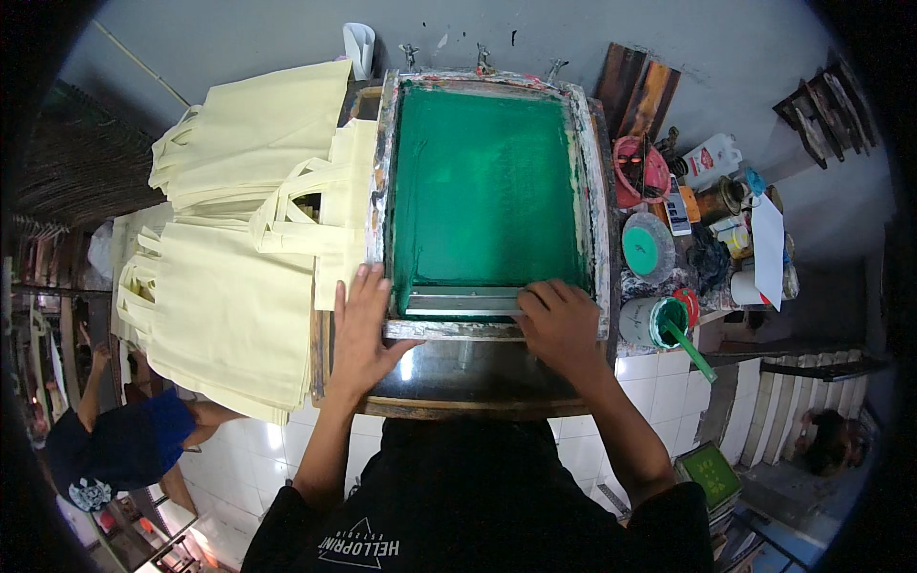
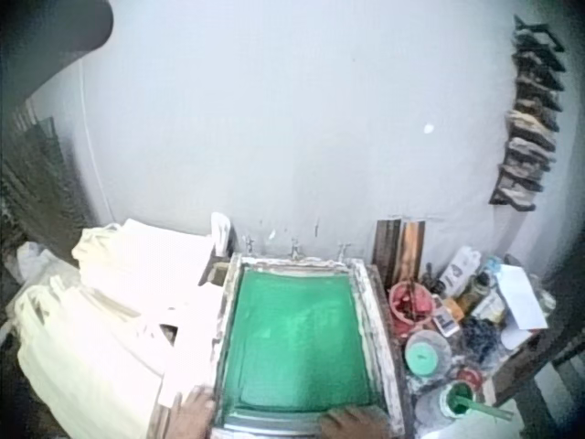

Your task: The person performs screen printing on yellow tote bags by placing a bag on the printing surface, lowering the screen, and using a squeegee to apply green ink across the design. The person repeats this process for multiple bags, occasionally adding more ink to the screen with a brush.

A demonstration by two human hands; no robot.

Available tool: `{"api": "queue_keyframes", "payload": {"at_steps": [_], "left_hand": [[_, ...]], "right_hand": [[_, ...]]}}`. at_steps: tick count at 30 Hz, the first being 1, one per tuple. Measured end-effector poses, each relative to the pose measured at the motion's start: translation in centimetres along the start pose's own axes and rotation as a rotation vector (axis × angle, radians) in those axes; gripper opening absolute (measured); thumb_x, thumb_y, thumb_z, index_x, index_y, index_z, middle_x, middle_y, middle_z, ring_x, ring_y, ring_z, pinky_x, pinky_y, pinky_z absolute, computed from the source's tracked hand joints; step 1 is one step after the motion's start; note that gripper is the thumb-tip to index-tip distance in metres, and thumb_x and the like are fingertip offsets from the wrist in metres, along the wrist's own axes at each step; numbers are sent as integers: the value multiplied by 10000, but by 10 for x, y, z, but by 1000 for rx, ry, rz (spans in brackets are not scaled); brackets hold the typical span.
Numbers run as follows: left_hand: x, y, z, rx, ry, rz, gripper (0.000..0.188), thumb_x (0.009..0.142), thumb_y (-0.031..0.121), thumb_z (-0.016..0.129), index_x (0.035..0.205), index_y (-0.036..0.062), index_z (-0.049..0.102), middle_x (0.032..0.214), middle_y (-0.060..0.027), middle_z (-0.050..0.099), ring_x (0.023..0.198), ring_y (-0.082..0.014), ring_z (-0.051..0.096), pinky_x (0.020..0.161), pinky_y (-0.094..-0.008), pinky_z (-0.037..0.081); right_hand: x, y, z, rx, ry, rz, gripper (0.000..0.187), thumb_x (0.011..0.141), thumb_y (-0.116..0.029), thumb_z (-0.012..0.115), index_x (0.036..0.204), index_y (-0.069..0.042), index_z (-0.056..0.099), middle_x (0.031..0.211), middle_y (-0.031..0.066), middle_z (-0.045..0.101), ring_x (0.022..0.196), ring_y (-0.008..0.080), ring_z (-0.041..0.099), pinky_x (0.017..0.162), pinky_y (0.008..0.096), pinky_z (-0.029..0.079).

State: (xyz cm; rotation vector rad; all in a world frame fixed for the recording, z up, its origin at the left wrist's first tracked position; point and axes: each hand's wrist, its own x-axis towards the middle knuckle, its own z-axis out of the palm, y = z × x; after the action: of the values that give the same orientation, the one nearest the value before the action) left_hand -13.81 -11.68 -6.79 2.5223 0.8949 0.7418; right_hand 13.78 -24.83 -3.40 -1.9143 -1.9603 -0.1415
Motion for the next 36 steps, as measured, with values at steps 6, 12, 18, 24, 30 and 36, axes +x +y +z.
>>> {"api": "queue_keyframes", "payload": {"at_steps": [6,12,18,24,30,36], "left_hand": [[28,-4,-41,-96,408,211,1302,674,498,924,1632,163,108,1592,-257,359,1490,-422,329,1227,-594,64],[101,-4,-65,-396,296,-243,930,834,420,820,1542,45,348,1465,-255,488,1400,-378,431,1168,-464,317],[108,-64,-14,359,-114,-333,723,782,397,833,1327,-6,584,1256,-213,620,1210,-380,505,1059,-512,308],[130,-74,-26,285,-375,-499,532,745,442,849,965,-21,706,968,-174,698,1081,-325,575,949,-469,383],[107,-109,-110,-77,37,-604,435,834,383,790,841,-29,652,722,-110,631,669,-182,533,654,-385,442],[56,-167,-179,1102,530,-452,516,910,328,728,1296,9,607,1206,-197,692,1135,-388,652,1004,-441,461]], "right_hand": [[38,-13,-70,-31,331,-117,288,709,-121,733,994,-105,692,1000,60,656,913,267,665,818,428,536],[144,17,-167,-287,503,-192,254,797,-216,726,1014,-84,726,962,101,698,893,305,675,808,422,515],[224,8,-223,-191,478,8,290,918,-302,695,943,-17,743,813,173,714,727,320,665,700,432,516],[267,28,-247,-129,472,56,321,882,-294,721,933,21,746,811,210,727,729,365,675,727,450,517],[280,49,-252,-88,451,31,374,872,-311,732,1017,33,758,895,251,736,803,382,700,797,438,539],[292,48,-255,-184,451,42,411,859,-346,740,1007,36,761,912,270,730,825,397,703,799,455,537]]}}
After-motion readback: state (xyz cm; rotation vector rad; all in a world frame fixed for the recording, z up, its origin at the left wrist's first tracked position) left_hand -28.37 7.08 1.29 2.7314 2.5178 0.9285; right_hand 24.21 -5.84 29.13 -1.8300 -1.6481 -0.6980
